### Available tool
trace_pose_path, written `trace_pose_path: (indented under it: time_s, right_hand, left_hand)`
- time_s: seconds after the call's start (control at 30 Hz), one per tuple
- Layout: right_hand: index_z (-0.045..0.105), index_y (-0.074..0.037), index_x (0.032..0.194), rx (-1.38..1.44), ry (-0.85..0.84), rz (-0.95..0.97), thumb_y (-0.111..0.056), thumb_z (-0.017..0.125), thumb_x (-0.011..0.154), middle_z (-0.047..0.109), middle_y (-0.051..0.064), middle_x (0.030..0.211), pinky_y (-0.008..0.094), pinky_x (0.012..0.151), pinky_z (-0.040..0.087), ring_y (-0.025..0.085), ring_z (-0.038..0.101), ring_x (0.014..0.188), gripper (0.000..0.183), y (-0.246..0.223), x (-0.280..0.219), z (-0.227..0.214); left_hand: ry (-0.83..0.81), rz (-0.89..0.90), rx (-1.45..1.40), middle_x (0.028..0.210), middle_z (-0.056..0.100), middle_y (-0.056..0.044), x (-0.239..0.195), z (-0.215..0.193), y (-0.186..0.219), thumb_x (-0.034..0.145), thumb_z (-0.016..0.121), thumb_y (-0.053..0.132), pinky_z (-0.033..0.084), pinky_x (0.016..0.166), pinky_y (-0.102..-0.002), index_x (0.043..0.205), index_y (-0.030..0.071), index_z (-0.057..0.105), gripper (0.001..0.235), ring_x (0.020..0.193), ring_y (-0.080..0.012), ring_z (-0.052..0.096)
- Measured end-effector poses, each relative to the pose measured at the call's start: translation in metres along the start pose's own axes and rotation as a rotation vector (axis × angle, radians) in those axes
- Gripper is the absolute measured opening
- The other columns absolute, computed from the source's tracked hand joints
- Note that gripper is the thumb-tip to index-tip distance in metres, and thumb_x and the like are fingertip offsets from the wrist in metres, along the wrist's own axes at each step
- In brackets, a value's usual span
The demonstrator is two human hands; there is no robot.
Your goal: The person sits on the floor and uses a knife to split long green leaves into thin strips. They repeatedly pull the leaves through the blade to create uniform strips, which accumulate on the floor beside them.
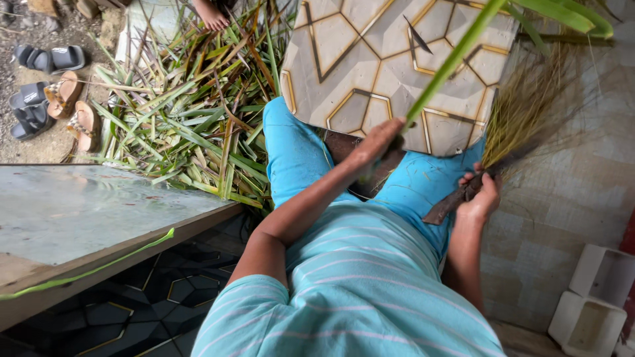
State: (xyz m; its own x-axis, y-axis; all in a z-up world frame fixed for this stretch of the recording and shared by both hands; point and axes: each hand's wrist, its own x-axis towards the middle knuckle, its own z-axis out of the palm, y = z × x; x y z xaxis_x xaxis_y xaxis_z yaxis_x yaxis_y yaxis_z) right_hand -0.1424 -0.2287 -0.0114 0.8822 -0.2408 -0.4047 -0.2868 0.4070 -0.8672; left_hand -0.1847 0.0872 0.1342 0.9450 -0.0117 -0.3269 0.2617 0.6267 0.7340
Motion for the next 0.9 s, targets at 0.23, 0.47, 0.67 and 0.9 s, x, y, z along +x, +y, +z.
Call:
trace_pose_path:
  time_s: [0.23, 0.47, 0.67, 0.9]
  right_hand:
    - [0.058, -0.025, 0.138, -0.072, -0.295, 0.025, -0.029, 0.055, 0.106, 0.070, 0.010, 0.099, 0.034, 0.063, 0.060, 0.019, 0.067, 0.066, 0.033, -0.075, -0.062, 0.051]
    - [0.039, -0.013, 0.156, -0.435, -0.825, 0.167, -0.015, 0.053, 0.102, 0.065, 0.020, 0.077, 0.028, 0.039, 0.047, 0.020, 0.054, 0.041, 0.055, -0.111, -0.103, 0.157]
    - [0.054, -0.012, 0.140, -0.351, -0.732, 0.203, -0.019, 0.058, 0.105, 0.063, 0.021, 0.075, 0.031, 0.041, 0.048, 0.021, 0.056, 0.042, 0.036, -0.075, -0.072, 0.168]
    - [0.048, -0.010, 0.152, -0.347, -0.742, 0.258, -0.020, 0.058, 0.105, 0.063, 0.020, 0.076, 0.030, 0.042, 0.048, 0.021, 0.057, 0.045, 0.049, -0.049, -0.054, 0.180]
  left_hand:
    - [0.029, -0.023, 0.405, 0.064, 0.057, -0.012, 0.013, -0.056, -0.005, 0.093, 0.064, 0.017, 0.045, 0.047, -0.032, 0.105, 0.000, 0.068, 0.022, 0.050, -0.0192, 0.056]
    - [-0.278, -0.069, 0.399, 0.085, 0.074, -0.015, 0.002, -0.053, -0.019, 0.106, 0.056, 0.019, 0.058, 0.046, -0.031, 0.136, 0.004, 0.059, 0.034, 0.053, -0.0196, 0.069]
    - [-0.242, -0.186, 0.310, 0.069, 0.068, -0.016, -0.035, -0.040, 0.030, 0.102, 0.060, 0.017, 0.047, 0.037, -0.029, 0.106, -0.001, 0.067, 0.020, 0.039, -0.0186, 0.059]
    - [-0.106, -0.135, 0.188, 0.049, 0.050, -0.010, -0.029, -0.050, 0.000, 0.107, 0.061, 0.030, 0.031, 0.032, -0.024, 0.095, 0.001, 0.064, 0.032, 0.029, -0.0143, 0.044]
